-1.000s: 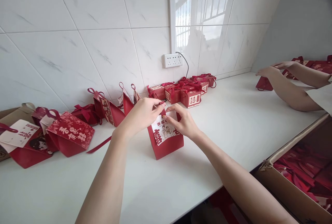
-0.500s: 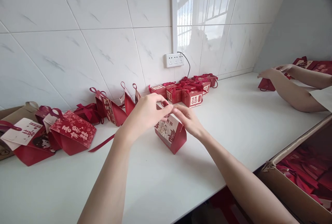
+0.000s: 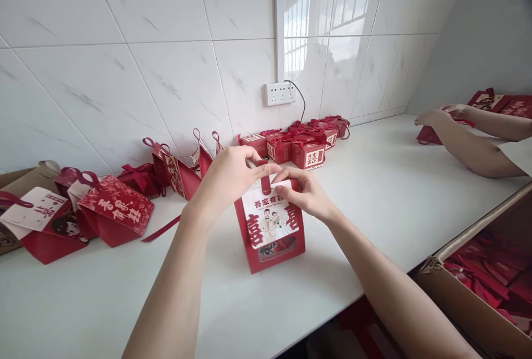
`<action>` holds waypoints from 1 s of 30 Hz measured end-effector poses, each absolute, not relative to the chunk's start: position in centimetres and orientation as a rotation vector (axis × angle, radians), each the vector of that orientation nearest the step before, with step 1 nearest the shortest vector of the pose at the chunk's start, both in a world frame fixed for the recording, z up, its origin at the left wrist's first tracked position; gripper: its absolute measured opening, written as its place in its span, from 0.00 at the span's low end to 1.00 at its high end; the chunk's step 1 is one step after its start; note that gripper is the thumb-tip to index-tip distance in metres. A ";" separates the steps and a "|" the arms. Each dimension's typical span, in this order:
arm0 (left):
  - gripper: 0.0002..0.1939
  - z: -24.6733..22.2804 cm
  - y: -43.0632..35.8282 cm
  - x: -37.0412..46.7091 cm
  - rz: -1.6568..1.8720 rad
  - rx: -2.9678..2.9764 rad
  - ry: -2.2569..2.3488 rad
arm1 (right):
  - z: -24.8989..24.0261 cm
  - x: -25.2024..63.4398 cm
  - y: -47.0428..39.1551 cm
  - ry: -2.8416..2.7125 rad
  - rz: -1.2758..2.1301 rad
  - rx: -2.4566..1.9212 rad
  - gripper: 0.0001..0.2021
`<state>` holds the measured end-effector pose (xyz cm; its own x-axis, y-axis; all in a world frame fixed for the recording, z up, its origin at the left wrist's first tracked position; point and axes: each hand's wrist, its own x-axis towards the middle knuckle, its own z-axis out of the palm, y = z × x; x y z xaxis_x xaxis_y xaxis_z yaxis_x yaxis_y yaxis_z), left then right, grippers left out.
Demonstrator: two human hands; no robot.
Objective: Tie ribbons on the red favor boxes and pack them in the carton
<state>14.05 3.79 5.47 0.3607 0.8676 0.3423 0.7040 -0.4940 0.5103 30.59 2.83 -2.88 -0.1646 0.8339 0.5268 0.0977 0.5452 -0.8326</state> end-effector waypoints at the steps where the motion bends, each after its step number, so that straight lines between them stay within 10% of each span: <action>1: 0.20 5.4 3.8 14.2 0.867 2.343 1.400 | -2.9 30.6 2.8 -1.610 0.777 -0.800 0.05; 30: 0.17 5.0 4.2 13.4 0.588 2.368 1.265 | -3.5 30.6 4.0 -1.681 0.582 -0.774 0.08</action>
<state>13.37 4.22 5.00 0.5046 0.8447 0.1784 0.6810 -0.5164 0.5193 30.61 3.98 -3.47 -0.1443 0.7503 0.6452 0.1909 0.6609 -0.7258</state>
